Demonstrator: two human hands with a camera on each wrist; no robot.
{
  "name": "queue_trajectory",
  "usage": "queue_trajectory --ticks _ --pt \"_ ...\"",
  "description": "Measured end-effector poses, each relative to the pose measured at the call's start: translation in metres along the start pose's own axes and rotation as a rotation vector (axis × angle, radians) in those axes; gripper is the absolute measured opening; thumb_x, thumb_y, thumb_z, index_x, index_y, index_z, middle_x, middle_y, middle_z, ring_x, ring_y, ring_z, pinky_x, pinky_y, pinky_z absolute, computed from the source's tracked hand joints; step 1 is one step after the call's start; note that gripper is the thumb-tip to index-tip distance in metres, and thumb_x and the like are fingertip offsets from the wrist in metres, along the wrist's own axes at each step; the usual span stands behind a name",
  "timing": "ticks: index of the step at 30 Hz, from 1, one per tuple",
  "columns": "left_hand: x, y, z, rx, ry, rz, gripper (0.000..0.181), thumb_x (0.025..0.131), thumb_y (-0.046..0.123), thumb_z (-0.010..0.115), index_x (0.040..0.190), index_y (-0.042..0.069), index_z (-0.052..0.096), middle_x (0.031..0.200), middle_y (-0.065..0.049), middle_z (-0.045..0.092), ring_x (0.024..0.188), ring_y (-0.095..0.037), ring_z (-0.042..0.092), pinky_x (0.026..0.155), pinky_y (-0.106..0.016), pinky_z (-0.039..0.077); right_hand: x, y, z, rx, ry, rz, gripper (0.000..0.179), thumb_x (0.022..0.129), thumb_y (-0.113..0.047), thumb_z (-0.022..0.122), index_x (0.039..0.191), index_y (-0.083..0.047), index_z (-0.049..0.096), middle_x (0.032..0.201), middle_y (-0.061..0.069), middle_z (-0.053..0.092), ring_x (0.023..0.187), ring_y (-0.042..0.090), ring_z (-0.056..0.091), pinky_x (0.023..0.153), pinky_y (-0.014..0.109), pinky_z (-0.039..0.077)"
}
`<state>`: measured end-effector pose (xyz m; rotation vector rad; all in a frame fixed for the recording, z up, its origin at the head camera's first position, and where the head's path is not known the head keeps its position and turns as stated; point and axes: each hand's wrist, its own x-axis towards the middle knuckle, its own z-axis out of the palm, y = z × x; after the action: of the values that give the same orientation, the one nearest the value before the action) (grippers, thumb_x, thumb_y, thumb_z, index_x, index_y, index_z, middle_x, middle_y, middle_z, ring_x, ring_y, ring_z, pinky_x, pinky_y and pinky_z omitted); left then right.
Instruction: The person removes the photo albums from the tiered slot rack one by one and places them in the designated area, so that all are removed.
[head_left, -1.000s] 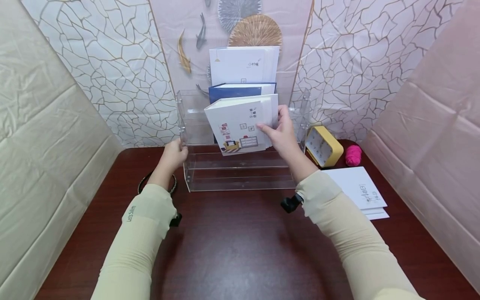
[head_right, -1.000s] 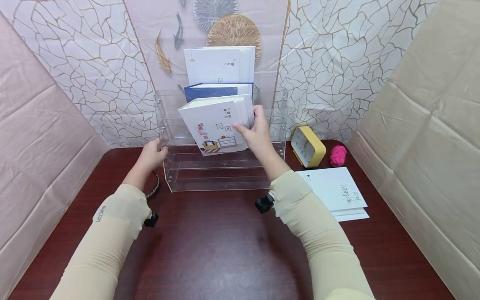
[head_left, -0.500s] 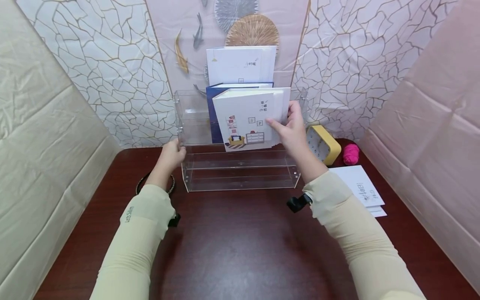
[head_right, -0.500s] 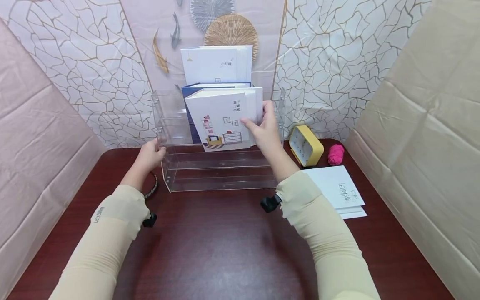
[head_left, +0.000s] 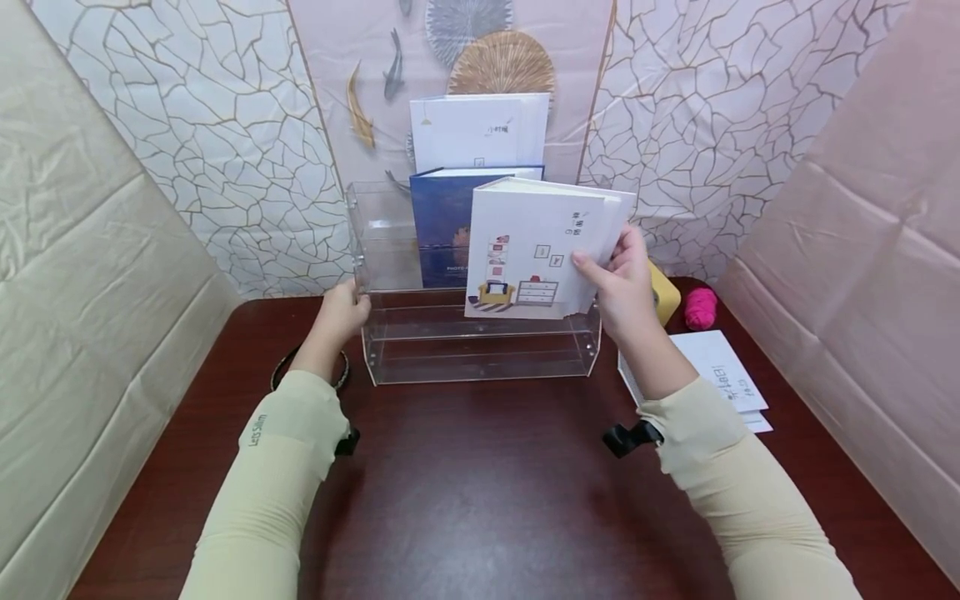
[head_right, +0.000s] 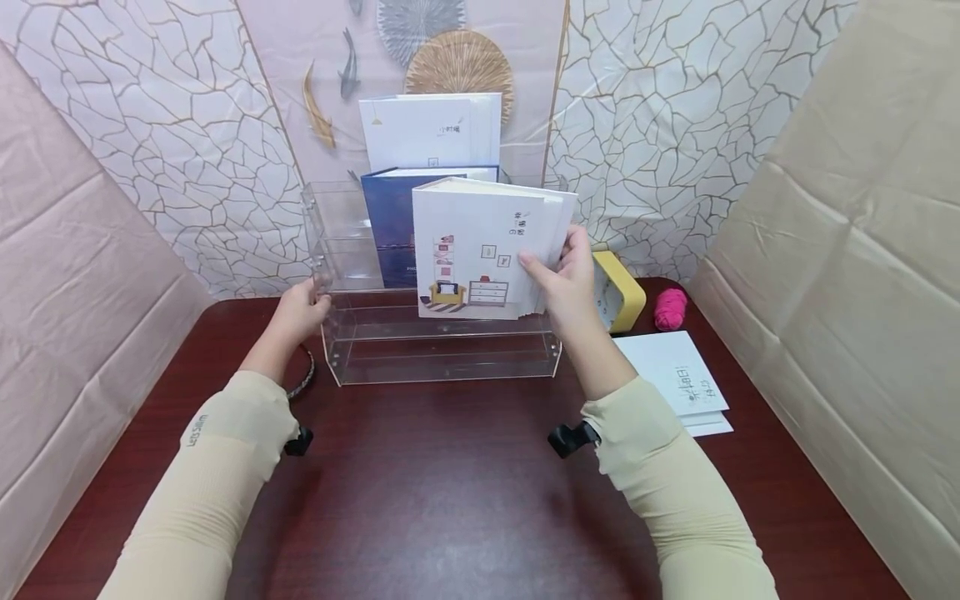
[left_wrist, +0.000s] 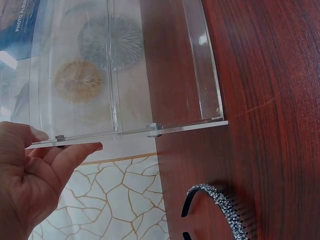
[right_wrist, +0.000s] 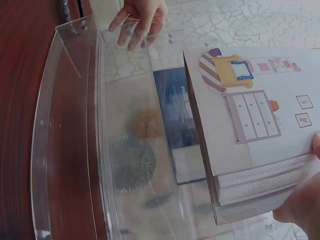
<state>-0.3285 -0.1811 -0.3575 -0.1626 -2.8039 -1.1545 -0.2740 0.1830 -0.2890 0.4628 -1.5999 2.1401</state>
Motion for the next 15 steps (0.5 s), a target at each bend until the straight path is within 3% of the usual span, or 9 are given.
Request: queue_trajectory --ticks 15 --pt "0.000 0.000 0.000 -0.010 -0.005 -0.006 0.041 0.096 0.008 0.040 0.135 -0.005 0.042 0.057 -0.008 0.048 0.047 -0.016 0.044 0.055 -0.032 0.044 -0.021 -0.020 -0.044 0.104 0.077 -0.049 0.035 0.082 0.019 0.056 0.108 -0.002 0.045 0.110 0.015 0.058 0.100 0.024 0.059 0.083 0.031 0.047"
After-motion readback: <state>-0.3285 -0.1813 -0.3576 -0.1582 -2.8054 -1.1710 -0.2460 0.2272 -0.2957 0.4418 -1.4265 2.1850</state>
